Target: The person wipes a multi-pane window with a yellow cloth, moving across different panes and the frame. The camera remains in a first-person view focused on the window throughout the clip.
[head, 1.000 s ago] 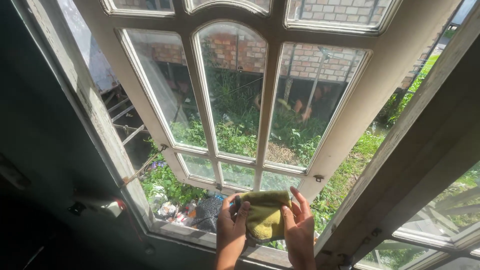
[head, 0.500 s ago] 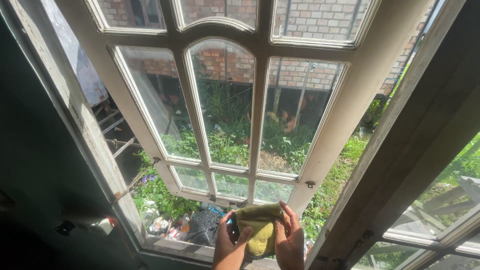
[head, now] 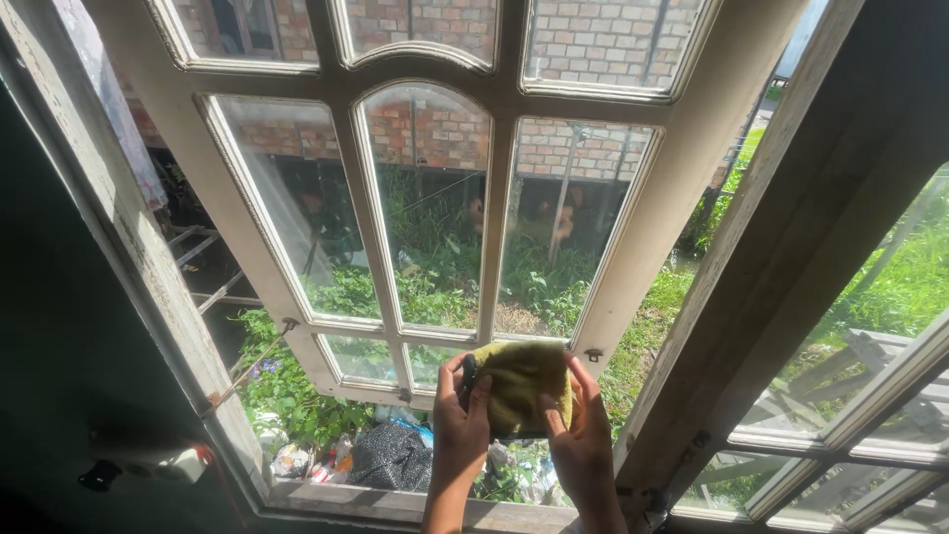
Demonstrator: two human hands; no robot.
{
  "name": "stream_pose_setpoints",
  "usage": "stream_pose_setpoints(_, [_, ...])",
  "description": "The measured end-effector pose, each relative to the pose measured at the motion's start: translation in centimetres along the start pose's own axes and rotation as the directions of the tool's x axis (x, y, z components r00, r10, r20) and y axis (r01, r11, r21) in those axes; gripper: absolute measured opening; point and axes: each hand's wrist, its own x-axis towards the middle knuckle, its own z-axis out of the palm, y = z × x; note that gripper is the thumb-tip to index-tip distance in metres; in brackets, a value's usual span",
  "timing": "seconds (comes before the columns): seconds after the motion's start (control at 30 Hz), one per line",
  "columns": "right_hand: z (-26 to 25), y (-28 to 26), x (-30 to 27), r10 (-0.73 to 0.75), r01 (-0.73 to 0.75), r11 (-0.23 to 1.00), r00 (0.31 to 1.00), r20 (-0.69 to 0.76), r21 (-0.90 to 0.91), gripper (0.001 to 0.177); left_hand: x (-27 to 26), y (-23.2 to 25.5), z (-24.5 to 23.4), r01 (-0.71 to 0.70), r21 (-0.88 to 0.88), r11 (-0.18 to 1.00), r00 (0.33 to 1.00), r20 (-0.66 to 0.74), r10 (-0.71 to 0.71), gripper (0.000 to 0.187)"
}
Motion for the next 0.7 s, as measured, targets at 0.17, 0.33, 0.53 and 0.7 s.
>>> stream_pose_setpoints(0.17, [-0.4, -6.1, 7.2, -0.289, 0.255, 0.932, 0.951, -0.105, -0.258, 0.032, 5.9, 6.7, 2.2, -0.324, 0.224, 0.919, 0.943, -0.006, 0.333, 0.043])
stream_pose_setpoints(0.33, [-1.0, -15.2, 15.9, -0.506, 0.35, 0.743, 0.851, -0.138, -0.57, 0.026, 13.7, 16.8, 5.0, -0.675, 0.416, 0.609, 0.697, 0.086, 0.712, 0.047])
stream_pose_setpoints(0.53, [-1.7, -17.7, 24.7, -0.776, 0.56, 0.465, 0.63, -0.011, -0.686, 0.034, 22.4, 19.0, 9.9, -0.611, 0.791, 0.019, 0.171, 0.109, 0.979, 0.056])
stream_pose_setpoints(0.7, [-0.7, -16.8, 26.0, -0.894, 0.255, -0.001, 0.433, 0.115, -0.967, 0.042, 24.7, 17.7, 9.0, -0.453, 0.819, -0.352, 0.204, 0.479, 0.854, 0.075])
